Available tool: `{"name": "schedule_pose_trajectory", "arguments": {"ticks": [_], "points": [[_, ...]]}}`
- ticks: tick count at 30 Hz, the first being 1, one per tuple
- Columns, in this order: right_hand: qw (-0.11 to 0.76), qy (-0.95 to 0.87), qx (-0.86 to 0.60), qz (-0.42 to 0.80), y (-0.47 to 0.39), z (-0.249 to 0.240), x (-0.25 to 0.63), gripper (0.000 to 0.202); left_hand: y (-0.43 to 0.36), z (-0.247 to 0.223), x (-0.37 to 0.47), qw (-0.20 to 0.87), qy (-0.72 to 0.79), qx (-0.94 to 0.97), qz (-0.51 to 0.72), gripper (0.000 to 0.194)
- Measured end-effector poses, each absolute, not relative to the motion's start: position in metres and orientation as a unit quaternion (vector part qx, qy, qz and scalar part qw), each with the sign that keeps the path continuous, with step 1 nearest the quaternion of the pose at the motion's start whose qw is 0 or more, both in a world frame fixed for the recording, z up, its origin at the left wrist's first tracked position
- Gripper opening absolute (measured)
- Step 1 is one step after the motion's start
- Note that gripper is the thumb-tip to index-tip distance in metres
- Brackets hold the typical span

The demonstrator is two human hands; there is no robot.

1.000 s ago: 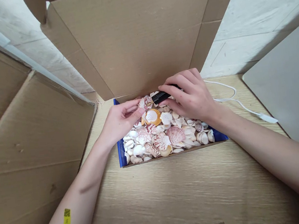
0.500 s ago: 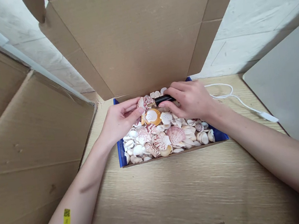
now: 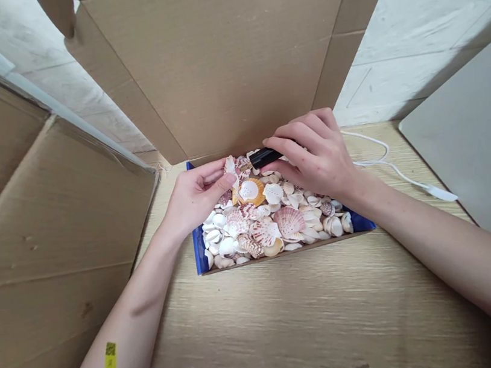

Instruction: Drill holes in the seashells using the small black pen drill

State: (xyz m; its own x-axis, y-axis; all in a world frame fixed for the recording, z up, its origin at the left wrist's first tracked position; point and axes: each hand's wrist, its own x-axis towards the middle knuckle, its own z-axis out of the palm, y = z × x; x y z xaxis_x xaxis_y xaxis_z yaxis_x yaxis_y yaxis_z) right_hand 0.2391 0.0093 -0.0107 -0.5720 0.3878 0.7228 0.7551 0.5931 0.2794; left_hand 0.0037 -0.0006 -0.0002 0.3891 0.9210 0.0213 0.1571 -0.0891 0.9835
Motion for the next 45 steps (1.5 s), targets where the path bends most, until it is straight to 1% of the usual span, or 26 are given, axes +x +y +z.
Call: {"name": "schedule_pose_trajectory", "arguments": {"ticks": [6,14,22,25,35,45], "points": [[0.309,-0.838,-0.356,-0.274,0.0107,-0.0116,0.2389,0.035,-0.0011,-0.0014,0.0039,0.526,0.42,0.639,0.372,0.039],[0.258,-0.866,-0.389,-0.18,0.0109,-0.012,0.2375,0.042,-0.0001,-0.0035,0.0027,0.506,0.417,0.644,0.394,0.039],[0.22,-0.888,-0.384,-0.125,0.0054,-0.012,0.2323,0.053,-0.0015,-0.0058,0.0083,0.507,0.419,0.646,0.387,0.041],[0.22,-0.89,-0.382,-0.121,0.005,-0.0127,0.2313,0.055,-0.0027,-0.0059,0.0094,0.508,0.42,0.646,0.386,0.041],[0.224,-0.893,-0.375,-0.105,0.0055,-0.0133,0.2328,0.054,-0.004,-0.0038,0.0122,0.496,0.441,0.646,0.377,0.043],[0.244,-0.894,-0.359,-0.114,0.0055,-0.012,0.2334,0.053,-0.0046,-0.0015,0.0115,0.502,0.439,0.639,0.383,0.04]]}}
